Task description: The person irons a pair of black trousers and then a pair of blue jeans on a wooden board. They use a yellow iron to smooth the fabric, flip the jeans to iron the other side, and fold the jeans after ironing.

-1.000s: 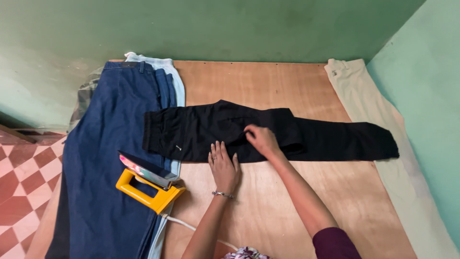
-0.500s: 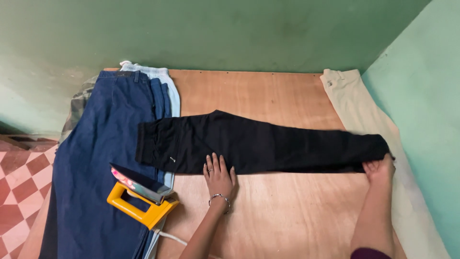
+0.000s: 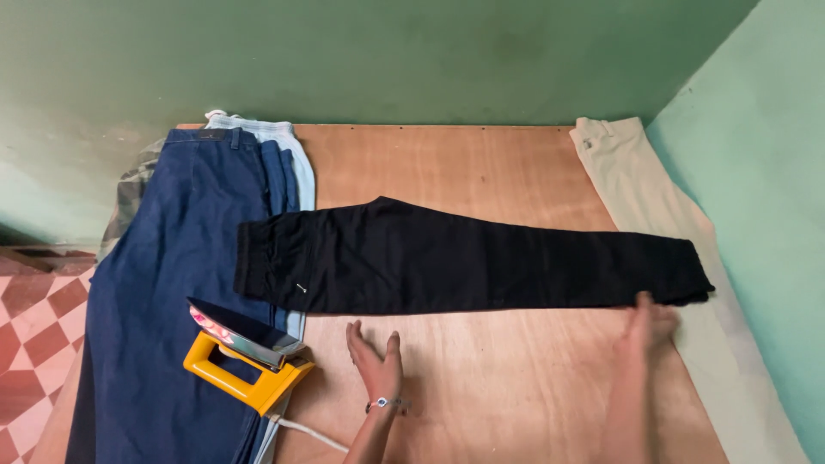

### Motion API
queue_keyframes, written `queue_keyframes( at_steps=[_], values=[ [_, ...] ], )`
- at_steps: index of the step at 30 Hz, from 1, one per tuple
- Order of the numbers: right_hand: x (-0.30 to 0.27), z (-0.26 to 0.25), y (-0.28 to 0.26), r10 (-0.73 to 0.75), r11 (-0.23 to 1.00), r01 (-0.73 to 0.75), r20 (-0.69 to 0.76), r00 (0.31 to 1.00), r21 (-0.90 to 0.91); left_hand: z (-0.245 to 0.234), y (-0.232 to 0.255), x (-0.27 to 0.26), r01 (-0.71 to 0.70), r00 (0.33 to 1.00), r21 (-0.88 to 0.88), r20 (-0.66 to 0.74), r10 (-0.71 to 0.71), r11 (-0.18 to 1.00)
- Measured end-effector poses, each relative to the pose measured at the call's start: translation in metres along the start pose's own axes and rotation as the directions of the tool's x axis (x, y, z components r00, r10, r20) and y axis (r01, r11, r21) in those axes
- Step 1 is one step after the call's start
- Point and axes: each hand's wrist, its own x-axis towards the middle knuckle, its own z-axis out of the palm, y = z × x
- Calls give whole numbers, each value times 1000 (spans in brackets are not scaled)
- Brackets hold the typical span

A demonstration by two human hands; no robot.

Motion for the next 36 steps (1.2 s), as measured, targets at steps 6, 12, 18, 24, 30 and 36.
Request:
queue_keyframes(
  at_steps=[6, 12, 18, 24, 30, 36],
  values=[
    [-128, 1, 77, 263, 933, -343, 442, 858, 111, 23, -1, 52, 390, 912, -560, 123, -392, 731],
    [-185, 52, 95, 425, 783, -618, 665, 614, 71, 40, 4, 121, 560, 710, -784, 288, -642, 267],
    [-117, 125, 61, 571, 605, -775, 577, 584, 186, 34, -4, 116, 553, 718, -804, 325, -616, 220],
    [-69, 108, 29, 590, 540, -758, 479, 651, 366, 21, 13, 121, 491, 809, -826, 314, -498, 278],
    [-62, 18, 3, 395, 578, -603, 458, 796, 550, 4, 54, 108, 303, 950, -839, 229, -212, 453],
    [-101, -108, -80, 207, 633, -296, 211, 955, 716, -6, 117, 89, 10, 944, -612, 267, 194, 791]
  ],
)
